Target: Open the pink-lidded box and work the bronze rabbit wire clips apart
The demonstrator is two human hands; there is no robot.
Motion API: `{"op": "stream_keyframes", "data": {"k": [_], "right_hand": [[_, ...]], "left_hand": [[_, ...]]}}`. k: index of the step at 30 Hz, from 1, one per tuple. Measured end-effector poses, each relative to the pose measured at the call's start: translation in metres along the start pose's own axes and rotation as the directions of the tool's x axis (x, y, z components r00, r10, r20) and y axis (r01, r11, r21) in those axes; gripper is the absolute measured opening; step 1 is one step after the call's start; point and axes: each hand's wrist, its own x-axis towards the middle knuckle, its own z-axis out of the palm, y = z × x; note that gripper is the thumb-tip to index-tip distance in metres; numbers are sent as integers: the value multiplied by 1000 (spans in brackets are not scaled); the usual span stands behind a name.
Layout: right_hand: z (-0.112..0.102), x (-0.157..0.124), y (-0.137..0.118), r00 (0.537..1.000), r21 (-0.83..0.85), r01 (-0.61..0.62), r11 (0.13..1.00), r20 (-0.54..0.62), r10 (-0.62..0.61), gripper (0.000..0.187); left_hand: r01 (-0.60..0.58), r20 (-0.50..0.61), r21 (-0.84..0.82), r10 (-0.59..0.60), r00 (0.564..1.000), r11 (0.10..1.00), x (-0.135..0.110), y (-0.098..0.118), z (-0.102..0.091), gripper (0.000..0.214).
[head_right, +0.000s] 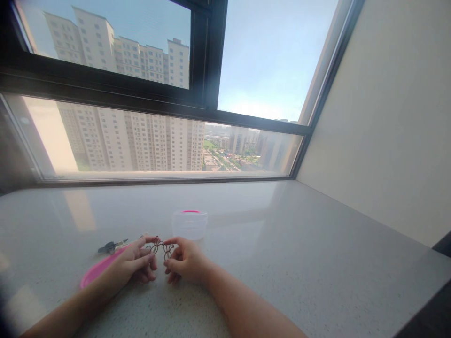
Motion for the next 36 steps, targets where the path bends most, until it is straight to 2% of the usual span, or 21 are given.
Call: {"op": "stream_keyframes", "data": {"k": [9, 21, 32, 36], "right_hand": [[3, -1, -6, 998, -25, -44, 999, -35, 43, 60], [0, 0, -1, 1000, -9, 14, 1000, -12, -14, 51], [0, 0, -2, 1000, -2, -10, 1000, -17, 10, 53], [0, 0, 1, 1000, 9, 5, 1000, -17, -5, 53]], "left_hand": [[-13, 36, -3, 14, 999, 1000, 3, -5, -3, 49], [6, 53, -6, -6, 999, 1000, 0, -2, -3, 45], [31, 68, -47, -28, 997, 998, 3, -7, -7, 47], [32, 41, -48, -30, 999, 998, 5, -9, -6, 47]]}}
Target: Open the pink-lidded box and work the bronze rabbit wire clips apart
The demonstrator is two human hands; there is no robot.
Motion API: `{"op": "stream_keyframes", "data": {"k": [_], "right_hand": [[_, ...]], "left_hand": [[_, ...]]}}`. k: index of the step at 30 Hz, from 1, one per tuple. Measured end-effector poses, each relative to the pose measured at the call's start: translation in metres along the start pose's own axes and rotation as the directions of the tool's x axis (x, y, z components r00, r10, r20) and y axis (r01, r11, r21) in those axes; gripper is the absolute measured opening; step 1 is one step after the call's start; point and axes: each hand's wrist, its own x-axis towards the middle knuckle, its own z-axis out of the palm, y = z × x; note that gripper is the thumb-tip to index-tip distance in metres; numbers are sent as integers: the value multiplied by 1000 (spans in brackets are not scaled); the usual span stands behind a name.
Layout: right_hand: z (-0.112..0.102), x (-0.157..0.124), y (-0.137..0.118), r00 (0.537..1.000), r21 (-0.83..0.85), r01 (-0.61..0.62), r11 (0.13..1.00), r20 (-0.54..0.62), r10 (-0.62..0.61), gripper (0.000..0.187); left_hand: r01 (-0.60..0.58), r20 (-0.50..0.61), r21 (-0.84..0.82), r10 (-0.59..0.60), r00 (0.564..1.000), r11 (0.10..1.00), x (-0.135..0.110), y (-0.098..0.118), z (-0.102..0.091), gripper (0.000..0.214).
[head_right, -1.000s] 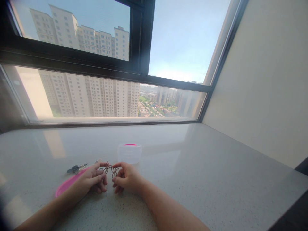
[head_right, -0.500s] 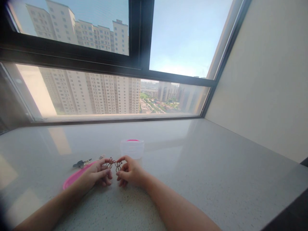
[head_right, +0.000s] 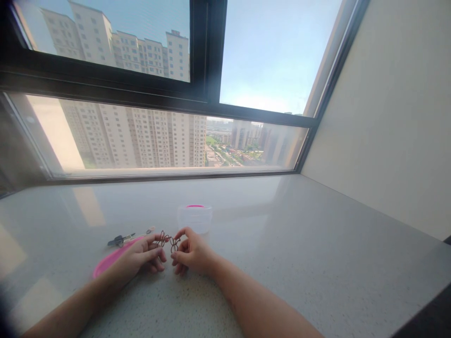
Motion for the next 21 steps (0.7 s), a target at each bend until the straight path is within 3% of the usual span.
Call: {"op": "stream_keyframes", "data": {"k": [21], "right_hand": [[0, 2, 0, 999, 90, -42, 995, 7, 42, 61]], "left_hand": [[21, -29, 105, -18, 999, 994, -2, 8, 5, 37]]}}
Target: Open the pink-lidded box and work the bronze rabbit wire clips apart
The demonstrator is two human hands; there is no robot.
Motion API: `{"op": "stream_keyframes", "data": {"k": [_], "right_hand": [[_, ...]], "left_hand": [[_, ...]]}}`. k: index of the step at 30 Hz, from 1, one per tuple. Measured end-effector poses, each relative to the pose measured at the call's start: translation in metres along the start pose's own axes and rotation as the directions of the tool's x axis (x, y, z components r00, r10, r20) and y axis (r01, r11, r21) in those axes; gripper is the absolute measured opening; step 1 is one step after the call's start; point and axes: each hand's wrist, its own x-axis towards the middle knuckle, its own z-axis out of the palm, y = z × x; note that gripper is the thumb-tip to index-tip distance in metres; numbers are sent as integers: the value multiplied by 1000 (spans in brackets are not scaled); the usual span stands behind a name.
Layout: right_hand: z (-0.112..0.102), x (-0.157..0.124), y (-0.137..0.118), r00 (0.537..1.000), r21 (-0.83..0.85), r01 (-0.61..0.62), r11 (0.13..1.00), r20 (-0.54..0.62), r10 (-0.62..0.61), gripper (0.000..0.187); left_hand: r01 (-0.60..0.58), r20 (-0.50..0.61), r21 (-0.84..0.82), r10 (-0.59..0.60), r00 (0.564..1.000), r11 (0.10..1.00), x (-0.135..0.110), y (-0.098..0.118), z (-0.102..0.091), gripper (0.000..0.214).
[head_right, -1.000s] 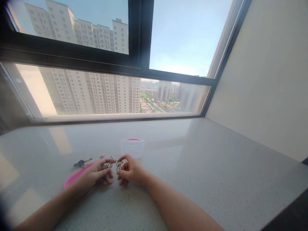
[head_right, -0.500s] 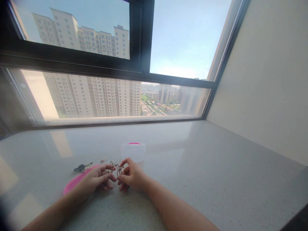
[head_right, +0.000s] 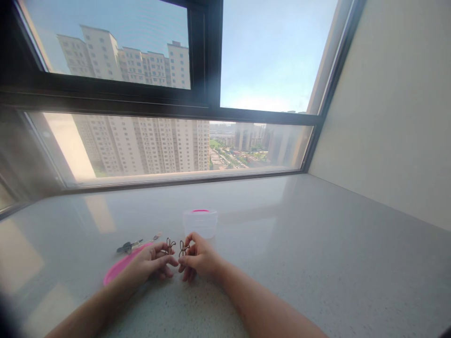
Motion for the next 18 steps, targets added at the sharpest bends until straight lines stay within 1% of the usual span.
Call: {"op": "stream_keyframes", "data": {"k": [7, 12, 18], "right_hand": [[-1, 1, 4, 1000, -3, 7, 1000, 8, -7, 56], [0, 2, 4, 1000, 15, -1, 1000, 15, 1, 52], [1, 2, 2, 1000, 2, -25, 1000, -9, 25, 50]], "left_hand": [[-6, 2, -4, 6, 1000, 1000, 1, -3, 1, 33], [-15, 30, -33, 16, 999, 999, 2, -6, -1, 30], [-37, 55, -34, 39, 998, 999, 3, -8, -3, 28]]}}
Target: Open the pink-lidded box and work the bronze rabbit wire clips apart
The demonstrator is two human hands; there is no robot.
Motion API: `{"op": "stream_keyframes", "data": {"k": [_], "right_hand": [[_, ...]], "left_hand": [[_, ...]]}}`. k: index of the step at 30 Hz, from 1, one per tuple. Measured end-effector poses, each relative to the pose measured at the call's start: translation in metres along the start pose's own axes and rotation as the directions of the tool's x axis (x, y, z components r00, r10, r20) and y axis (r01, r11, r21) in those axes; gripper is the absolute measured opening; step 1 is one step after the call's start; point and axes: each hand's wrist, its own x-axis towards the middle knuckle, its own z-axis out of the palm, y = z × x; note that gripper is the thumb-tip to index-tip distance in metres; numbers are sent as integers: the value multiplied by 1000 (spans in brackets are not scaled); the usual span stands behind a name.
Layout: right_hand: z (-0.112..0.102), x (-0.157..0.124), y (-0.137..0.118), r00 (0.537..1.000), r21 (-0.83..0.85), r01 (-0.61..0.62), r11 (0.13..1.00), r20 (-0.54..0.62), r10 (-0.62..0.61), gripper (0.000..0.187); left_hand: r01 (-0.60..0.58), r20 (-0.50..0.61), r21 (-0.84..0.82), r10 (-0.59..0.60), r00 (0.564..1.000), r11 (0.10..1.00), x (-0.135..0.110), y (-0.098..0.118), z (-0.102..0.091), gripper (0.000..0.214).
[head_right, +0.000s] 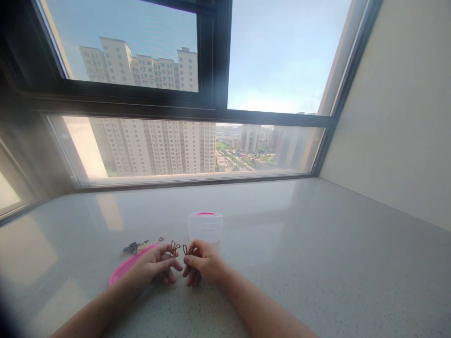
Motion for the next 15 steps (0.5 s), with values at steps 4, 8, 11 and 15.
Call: {"op": "stream_keyframes", "data": {"k": [4, 8, 11, 15], "right_hand": [[2, -1, -3, 1000, -34, 4, 999, -9, -5, 50], [4, -3, -6, 999, -78, 20, 997, -36, -23, 50], [4, -4, -6, 998, -92, 41, 995, -51, -46, 49], [4, -3, -4, 997, -104, 48, 993, -47, -53, 50]], "left_hand": [[-24, 5, -4, 24, 1000, 1000, 0, -1, 0, 30], [-40, 17, -2, 40, 999, 999, 1, -2, 0, 31], [-37, 11, 6, 37, 999, 999, 1, -2, 0, 32], [-31, -1, 6, 31, 1000, 999, -1, 1, 1, 33]]}}
